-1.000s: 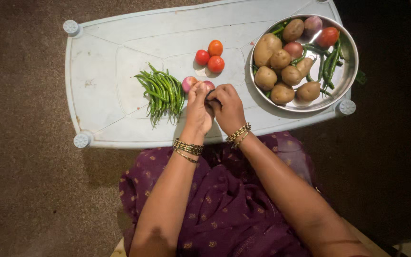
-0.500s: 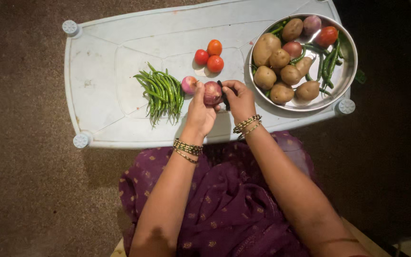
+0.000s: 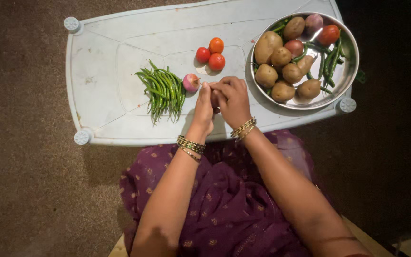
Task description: The person peels an onion and then a potato using a small knife while seated at a low table. The peeled skins are discarded onto the table surface.
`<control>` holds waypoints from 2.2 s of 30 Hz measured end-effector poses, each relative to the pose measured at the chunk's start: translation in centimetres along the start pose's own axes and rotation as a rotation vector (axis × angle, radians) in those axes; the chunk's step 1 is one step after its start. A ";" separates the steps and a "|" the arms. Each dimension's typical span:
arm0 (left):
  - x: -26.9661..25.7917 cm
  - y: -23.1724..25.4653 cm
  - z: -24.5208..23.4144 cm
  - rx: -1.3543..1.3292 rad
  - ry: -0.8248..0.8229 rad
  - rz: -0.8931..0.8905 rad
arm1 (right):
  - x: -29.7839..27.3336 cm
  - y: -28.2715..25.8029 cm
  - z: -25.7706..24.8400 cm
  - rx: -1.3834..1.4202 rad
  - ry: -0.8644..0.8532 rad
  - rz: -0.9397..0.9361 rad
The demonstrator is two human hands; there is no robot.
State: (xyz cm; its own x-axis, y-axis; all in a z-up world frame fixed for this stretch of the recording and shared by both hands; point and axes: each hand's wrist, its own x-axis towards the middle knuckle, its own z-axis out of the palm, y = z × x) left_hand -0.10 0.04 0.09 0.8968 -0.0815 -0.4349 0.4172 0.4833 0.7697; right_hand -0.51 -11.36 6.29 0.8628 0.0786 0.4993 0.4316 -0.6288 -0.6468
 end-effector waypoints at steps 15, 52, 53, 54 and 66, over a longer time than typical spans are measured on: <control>0.3 -2.2 0.2 -0.576 0.039 -0.009 | -2.5 1.2 1.1 0.095 0.114 0.195; -6.2 1.3 -3.9 1.353 0.265 0.853 | -10.8 8.3 3.8 0.563 -0.274 0.759; -6.1 1.2 -4.0 1.410 0.277 0.862 | -10.8 8.1 3.6 0.568 -0.272 0.776; -5.8 1.2 -4.1 1.466 0.289 0.872 | -10.8 8.0 3.4 0.573 -0.269 0.793; -4.8 0.9 -4.2 1.702 0.361 0.909 | -9.6 7.5 1.4 0.469 -0.218 0.722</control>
State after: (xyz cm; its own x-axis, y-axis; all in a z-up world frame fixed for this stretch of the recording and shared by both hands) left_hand -4.62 4.52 0.89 0.9164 -0.0760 0.3930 -0.1906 -0.9462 0.2614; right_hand -5.22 -15.74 -4.17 0.9765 -0.0393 -0.2120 -0.2155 -0.2035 -0.9551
